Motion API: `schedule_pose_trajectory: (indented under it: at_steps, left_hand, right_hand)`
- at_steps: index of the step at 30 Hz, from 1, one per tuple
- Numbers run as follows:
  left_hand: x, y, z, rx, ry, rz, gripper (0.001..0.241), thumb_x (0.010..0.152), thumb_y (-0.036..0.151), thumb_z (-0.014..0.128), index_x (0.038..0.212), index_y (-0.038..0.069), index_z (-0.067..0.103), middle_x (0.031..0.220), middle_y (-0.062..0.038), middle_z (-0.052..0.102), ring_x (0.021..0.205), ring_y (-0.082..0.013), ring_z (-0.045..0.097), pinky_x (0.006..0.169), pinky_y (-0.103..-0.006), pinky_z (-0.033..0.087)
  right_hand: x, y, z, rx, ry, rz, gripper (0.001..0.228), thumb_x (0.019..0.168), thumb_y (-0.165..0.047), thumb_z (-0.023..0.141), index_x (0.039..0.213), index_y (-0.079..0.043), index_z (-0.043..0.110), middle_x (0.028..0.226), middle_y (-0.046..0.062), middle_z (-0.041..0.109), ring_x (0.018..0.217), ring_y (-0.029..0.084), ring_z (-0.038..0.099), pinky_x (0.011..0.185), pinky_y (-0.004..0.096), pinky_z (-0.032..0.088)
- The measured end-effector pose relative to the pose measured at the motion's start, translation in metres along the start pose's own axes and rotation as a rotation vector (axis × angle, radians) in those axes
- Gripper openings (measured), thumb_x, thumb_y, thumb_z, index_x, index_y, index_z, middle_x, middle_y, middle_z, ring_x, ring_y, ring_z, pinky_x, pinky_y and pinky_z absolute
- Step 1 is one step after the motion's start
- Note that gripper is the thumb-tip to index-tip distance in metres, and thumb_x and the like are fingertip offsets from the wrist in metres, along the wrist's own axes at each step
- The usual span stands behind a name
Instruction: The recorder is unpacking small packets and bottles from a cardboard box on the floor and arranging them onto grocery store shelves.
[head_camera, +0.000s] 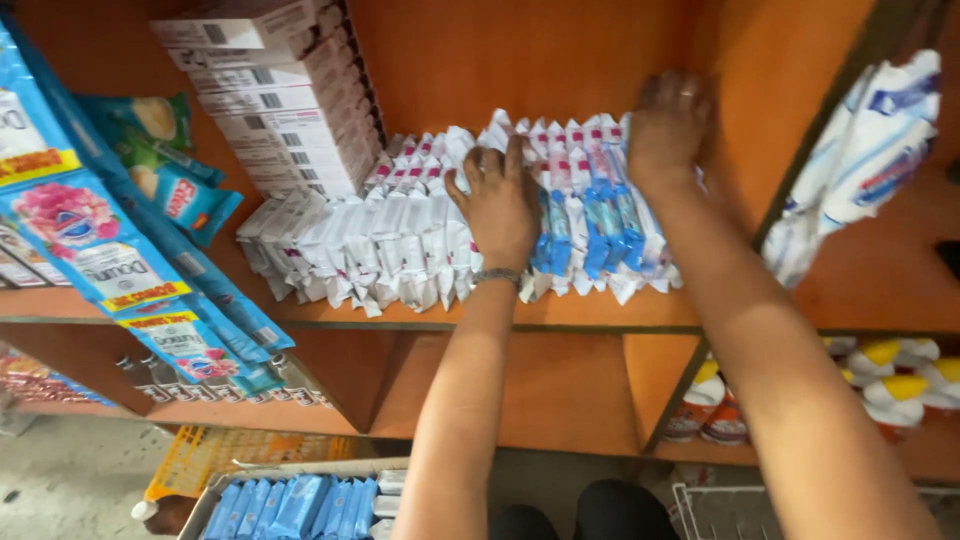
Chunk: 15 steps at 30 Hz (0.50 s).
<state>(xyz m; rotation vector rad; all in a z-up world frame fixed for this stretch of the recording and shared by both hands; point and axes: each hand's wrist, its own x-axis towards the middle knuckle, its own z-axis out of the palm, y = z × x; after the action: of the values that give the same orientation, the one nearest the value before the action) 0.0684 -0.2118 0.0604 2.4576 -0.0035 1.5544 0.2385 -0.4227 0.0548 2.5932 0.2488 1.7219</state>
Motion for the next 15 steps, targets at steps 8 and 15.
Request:
schedule_pose_trajectory:
  at_steps: [8,15]
  left_hand:
    - [0.003,-0.001,-0.001,0.108,-0.018,0.054,0.04,0.09,0.02,0.064,0.13,0.018,0.064,0.121,-0.01,0.066,0.134,-0.0318,0.048,0.118,-0.0671,0.016]
    - [0.023,0.01,-0.001,0.084,0.055,0.196,0.039,0.095,0.021,0.063,0.133,0.013,0.061,0.116,-0.007,0.072,0.134,-0.0286,0.052,0.122,-0.0628,0.014]
  right_hand:
    - [-0.033,-0.03,-0.079,0.373,-0.289,-0.104,0.019,0.085,-0.014,0.062,0.092,-0.007,0.079,0.105,0.021,0.071,0.106,0.04,0.063,0.088,0.053,0.049]
    - [-0.033,-0.038,-0.104,0.41,-0.283,-0.019,0.017,0.082,-0.013,0.063,0.085,-0.005,0.078,0.092,0.02,0.073,0.089,0.04,0.067,0.075,0.053,0.052]
